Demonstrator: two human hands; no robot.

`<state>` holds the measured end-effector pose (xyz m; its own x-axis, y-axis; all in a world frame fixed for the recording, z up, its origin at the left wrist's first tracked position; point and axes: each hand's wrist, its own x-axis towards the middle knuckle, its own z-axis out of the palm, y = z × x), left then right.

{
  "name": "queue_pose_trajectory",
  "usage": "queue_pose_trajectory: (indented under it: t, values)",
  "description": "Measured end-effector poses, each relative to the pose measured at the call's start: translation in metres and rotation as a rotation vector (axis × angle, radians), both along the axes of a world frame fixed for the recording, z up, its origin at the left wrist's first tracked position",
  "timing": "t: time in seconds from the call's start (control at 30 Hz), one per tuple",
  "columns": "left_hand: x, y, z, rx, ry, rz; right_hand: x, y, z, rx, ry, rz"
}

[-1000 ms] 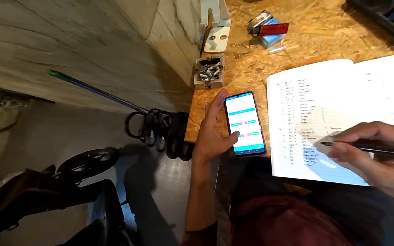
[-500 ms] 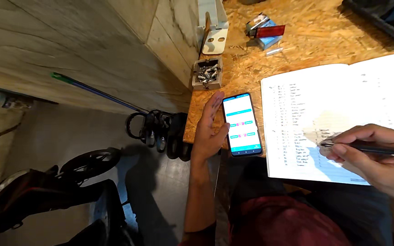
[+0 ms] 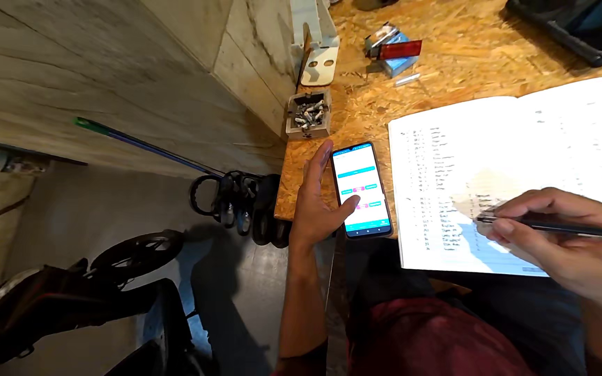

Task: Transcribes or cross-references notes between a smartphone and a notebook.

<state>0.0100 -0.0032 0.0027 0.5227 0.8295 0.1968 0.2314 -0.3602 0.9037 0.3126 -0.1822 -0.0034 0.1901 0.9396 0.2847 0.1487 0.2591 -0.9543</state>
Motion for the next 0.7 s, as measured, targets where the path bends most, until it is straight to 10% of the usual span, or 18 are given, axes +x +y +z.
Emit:
queue_pose_trajectory:
  t: [0.7]
  values:
    - [0.026,-0.006,-0.002,0.072,0.354,0.278,0.002,-0.001,0.001,0.01,0.017,-0.011]
